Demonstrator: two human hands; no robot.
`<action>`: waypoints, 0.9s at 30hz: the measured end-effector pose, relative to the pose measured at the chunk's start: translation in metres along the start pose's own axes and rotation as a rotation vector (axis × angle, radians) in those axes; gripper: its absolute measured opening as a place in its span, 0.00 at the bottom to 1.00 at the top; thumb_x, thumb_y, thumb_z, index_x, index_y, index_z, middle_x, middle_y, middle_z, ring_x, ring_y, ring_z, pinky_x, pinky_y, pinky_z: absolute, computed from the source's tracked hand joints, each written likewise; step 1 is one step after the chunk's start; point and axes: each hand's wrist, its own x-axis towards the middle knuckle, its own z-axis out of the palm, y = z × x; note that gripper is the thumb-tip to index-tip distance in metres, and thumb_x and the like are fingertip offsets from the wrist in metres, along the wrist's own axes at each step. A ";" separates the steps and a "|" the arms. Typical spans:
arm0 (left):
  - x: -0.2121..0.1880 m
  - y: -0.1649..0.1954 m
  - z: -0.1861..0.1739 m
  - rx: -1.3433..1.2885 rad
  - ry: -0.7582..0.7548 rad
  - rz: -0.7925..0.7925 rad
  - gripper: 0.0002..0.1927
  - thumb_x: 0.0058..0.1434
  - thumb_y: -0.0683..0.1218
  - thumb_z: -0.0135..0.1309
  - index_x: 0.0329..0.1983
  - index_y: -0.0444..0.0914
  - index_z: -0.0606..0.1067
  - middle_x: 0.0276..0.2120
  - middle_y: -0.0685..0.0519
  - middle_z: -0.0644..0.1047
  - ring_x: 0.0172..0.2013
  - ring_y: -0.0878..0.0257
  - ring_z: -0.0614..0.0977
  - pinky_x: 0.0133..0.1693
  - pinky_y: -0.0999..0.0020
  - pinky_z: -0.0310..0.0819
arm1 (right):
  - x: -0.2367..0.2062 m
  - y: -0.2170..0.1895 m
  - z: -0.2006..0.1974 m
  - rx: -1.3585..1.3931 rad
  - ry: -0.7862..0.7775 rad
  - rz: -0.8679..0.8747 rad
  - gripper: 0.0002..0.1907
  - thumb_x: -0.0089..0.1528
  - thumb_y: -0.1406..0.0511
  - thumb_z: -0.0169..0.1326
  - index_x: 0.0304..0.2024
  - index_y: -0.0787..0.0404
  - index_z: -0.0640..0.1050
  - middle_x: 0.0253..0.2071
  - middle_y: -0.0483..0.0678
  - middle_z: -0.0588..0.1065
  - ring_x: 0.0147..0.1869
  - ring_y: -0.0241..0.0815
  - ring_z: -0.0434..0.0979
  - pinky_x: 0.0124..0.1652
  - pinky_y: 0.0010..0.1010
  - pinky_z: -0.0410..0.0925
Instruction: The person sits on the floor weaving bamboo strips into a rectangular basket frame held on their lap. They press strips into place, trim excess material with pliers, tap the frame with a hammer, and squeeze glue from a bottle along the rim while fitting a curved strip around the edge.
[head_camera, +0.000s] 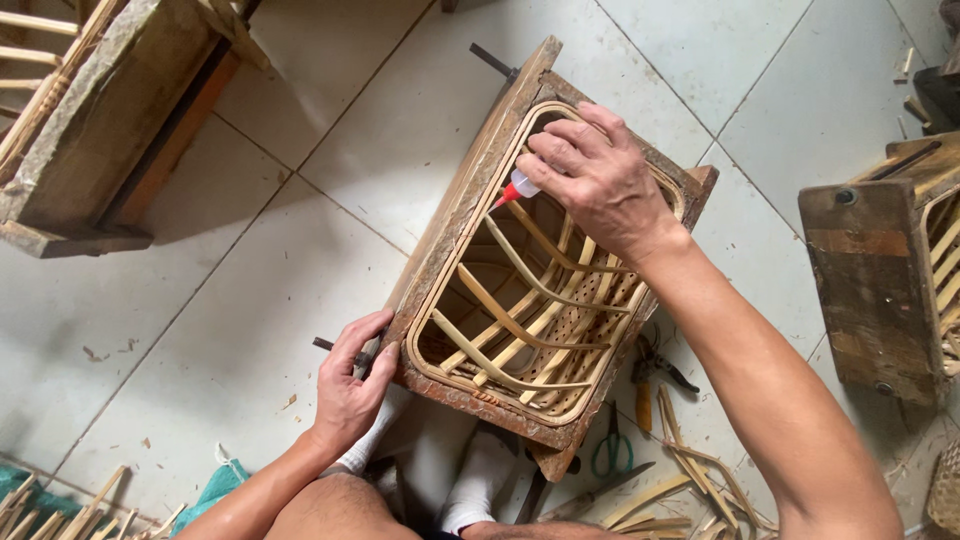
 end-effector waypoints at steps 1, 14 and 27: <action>0.000 0.000 0.000 0.002 0.000 0.001 0.21 0.63 0.39 0.56 0.61 0.34 0.74 0.55 0.44 0.78 0.55 0.56 0.80 0.58 0.65 0.71 | 0.000 0.000 0.001 0.004 0.003 -0.009 0.09 0.69 0.66 0.57 0.51 0.47 0.79 0.52 0.38 0.78 0.60 0.36 0.76 0.72 0.38 0.58; -0.001 -0.003 0.000 0.009 -0.015 -0.014 0.22 0.62 0.39 0.56 0.61 0.34 0.74 0.55 0.44 0.78 0.57 0.55 0.79 0.61 0.64 0.69 | 0.020 0.012 -0.007 0.014 -0.008 -0.091 0.06 0.67 0.65 0.56 0.47 0.54 0.79 0.46 0.39 0.76 0.57 0.37 0.76 0.69 0.37 0.61; -0.002 -0.002 0.001 -0.019 0.001 -0.026 0.22 0.61 0.39 0.56 0.60 0.33 0.74 0.56 0.44 0.77 0.58 0.55 0.78 0.62 0.63 0.68 | 0.014 0.069 0.017 0.051 0.038 0.035 0.08 0.68 0.67 0.56 0.50 0.50 0.79 0.56 0.40 0.80 0.63 0.39 0.77 0.72 0.43 0.60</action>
